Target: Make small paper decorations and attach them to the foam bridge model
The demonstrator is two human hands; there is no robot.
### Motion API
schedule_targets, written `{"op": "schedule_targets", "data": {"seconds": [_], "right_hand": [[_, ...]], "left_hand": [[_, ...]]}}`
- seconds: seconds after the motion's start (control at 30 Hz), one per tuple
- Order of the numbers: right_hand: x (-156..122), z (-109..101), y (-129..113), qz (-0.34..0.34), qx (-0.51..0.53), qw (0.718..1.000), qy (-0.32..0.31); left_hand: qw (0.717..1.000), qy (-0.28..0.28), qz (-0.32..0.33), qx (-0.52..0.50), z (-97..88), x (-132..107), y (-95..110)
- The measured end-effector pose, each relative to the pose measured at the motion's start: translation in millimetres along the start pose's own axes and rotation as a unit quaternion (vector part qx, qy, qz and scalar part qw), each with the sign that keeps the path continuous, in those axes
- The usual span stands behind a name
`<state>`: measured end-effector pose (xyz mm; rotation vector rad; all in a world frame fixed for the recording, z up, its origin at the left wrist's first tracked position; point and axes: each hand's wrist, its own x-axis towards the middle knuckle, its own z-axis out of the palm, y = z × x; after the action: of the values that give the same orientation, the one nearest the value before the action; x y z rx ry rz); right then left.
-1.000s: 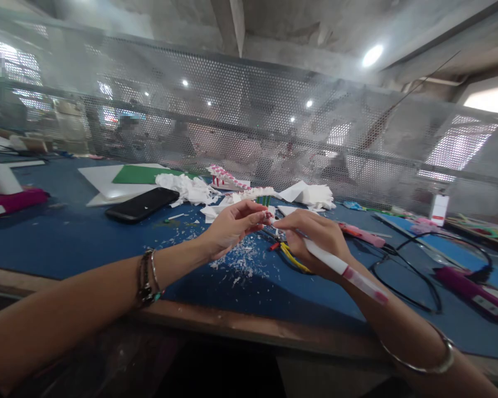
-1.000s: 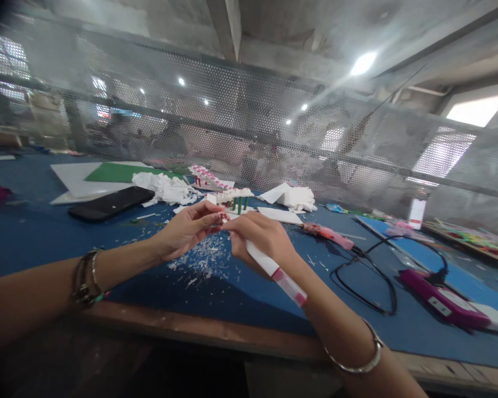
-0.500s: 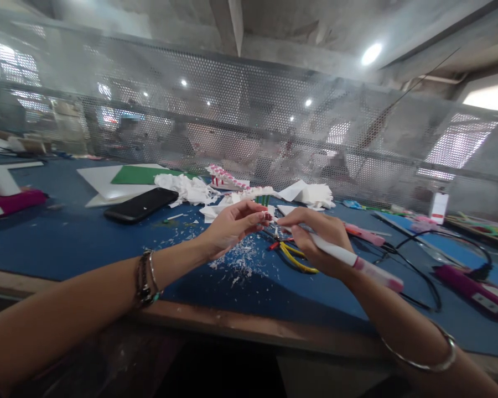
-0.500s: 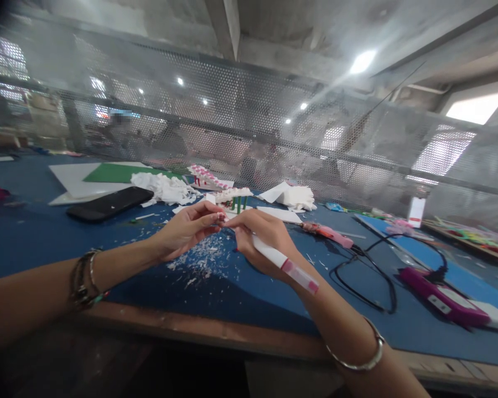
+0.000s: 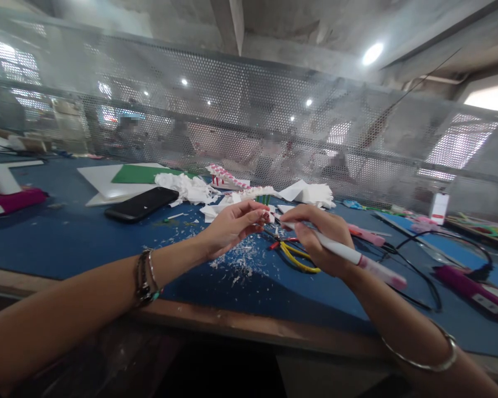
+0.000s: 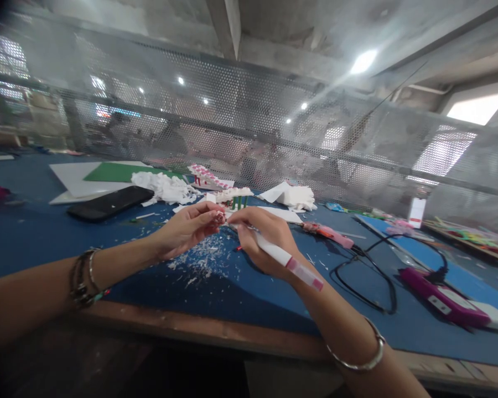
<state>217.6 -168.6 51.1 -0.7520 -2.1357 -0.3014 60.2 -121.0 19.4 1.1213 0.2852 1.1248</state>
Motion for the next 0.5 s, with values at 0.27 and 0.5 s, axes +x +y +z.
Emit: {"op": "schedule_targets", "data": {"seconds": [0.27, 0.5], "right_hand": [[0.6, 2.3, -1.8, 0.025, 0.025, 0.999, -0.009], [-0.8, 5.1, -2.2, -0.001, 0.009, 1.0, -0.018]], "left_hand": [[1.0, -0.01, -0.015, 0.001, -2.1, 0.0, -2.9], [1.0, 0.005, 0.006, -0.006, -1.7, 1.7, -3.7]]}}
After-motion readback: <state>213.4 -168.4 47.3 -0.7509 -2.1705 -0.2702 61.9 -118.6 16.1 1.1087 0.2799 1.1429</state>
